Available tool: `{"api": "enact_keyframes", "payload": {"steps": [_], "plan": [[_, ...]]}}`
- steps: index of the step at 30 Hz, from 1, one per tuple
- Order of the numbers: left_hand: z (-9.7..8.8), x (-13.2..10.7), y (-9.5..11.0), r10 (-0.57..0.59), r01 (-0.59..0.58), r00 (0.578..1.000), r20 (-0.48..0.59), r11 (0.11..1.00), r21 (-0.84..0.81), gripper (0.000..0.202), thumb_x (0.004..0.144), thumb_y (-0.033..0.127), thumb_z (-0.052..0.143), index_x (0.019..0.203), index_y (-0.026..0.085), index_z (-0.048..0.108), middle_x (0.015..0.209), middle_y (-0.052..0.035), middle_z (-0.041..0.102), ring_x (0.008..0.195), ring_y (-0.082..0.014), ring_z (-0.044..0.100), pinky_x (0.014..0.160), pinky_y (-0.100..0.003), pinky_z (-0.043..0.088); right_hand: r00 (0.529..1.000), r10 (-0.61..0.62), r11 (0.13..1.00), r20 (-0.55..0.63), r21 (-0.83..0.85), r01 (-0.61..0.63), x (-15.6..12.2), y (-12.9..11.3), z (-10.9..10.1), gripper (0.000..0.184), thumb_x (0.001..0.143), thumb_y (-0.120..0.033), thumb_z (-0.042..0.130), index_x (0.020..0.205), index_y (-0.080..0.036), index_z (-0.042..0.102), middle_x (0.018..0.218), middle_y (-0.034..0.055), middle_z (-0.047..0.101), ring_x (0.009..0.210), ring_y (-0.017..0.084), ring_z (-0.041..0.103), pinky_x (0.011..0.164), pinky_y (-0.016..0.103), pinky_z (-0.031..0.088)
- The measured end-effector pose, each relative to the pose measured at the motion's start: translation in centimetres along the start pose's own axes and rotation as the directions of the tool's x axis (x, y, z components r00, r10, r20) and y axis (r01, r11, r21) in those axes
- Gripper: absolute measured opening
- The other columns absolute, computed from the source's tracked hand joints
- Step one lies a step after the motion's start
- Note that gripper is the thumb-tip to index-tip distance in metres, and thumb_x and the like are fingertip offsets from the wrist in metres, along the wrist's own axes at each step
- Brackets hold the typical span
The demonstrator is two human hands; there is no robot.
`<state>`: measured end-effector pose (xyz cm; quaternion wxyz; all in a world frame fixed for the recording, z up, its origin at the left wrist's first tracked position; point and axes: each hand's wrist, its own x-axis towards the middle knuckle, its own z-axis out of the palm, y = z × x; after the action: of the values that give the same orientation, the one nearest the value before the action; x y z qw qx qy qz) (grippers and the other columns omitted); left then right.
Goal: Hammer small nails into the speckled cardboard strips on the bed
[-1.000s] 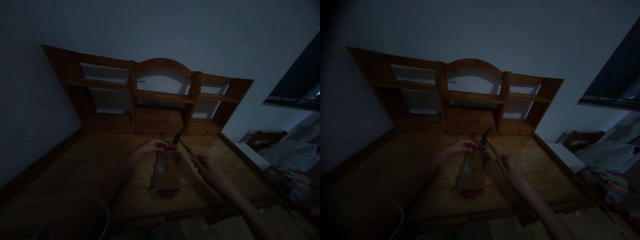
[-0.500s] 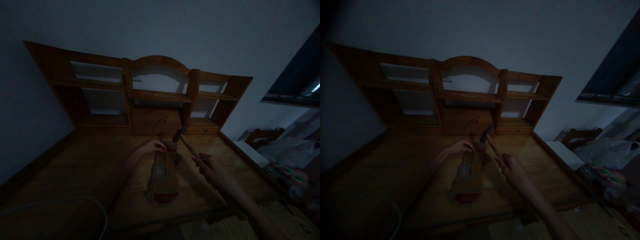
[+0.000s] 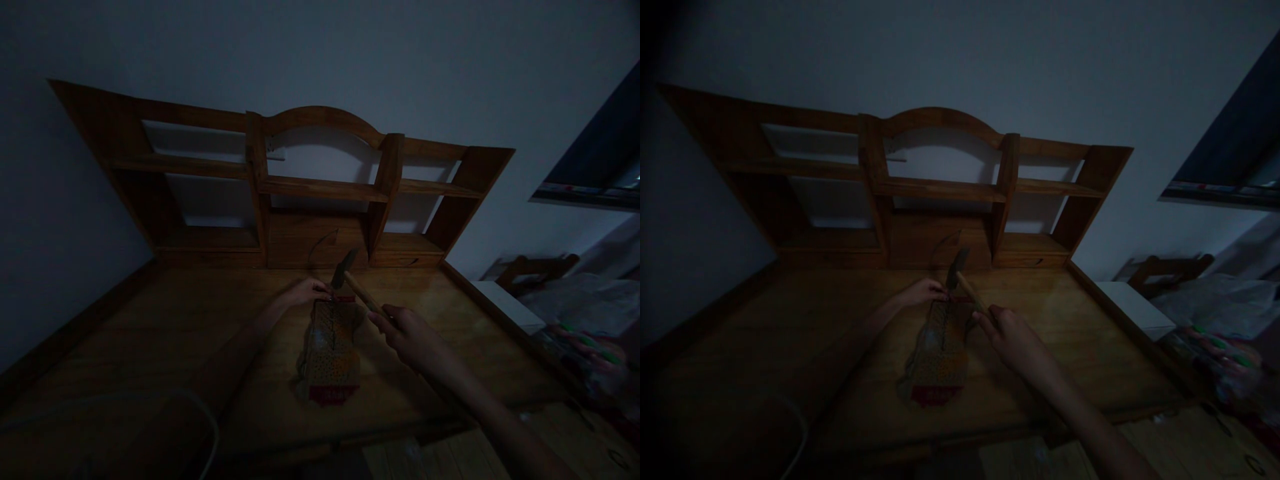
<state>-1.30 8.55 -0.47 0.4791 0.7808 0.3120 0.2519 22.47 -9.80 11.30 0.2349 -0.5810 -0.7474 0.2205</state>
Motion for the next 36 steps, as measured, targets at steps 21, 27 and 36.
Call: {"api": "enact_keyframes", "payload": {"steps": [21, 27, 36], "plan": [[0.6, -0.2, -0.6, 0.152, -0.147, 0.986, -0.068, 0.987, 0.066, 0.023, 0.076, 0.034, 0.065, 0.087, 0.015, 0.073, 0.094, -0.0066, 0.070, 0.089, -0.0184, 0.062, 0.079, -0.025, 0.045, 1.000, -0.012, 1.000, 0.028, -0.022, 0.013, 0.8, 1.0, 1.0, 0.032, 0.090, -0.040, 0.042, 0.068, -0.020, 0.053, 0.060, 0.0042, 0.060, 0.053, 0.016, 0.056, 0.049, 0.025, 0.032], [0.6, -0.2, -0.5, 0.182, -0.177, 0.981, -0.063, 0.981, 0.076, 0.023, 0.077, 0.033, 0.065, 0.088, 0.014, 0.073, 0.093, -0.0083, 0.069, 0.087, -0.0173, 0.062, 0.079, -0.025, 0.045, 1.000, -0.001, 1.000, 0.016, -0.028, 0.001, 0.7, 0.9, 0.5, 0.035, 0.090, -0.045, 0.040, 0.070, -0.020, 0.053, 0.054, 0.0022, 0.057, 0.048, 0.014, 0.053, 0.046, 0.025, 0.030], [0.7, -0.3, -0.6, 0.145, -0.135, 0.985, -0.089, 0.985, 0.108, 0.021, 0.076, 0.033, 0.065, 0.085, 0.017, 0.073, 0.093, -0.0057, 0.070, 0.089, -0.0183, 0.062, 0.080, -0.026, 0.046, 0.999, -0.025, 1.000, 0.024, -0.015, 0.025, 0.6, 0.7, 1.1, 0.032, 0.091, -0.041, 0.041, 0.071, -0.019, 0.056, 0.062, 0.0049, 0.062, 0.055, 0.016, 0.057, 0.050, 0.025, 0.033]]}}
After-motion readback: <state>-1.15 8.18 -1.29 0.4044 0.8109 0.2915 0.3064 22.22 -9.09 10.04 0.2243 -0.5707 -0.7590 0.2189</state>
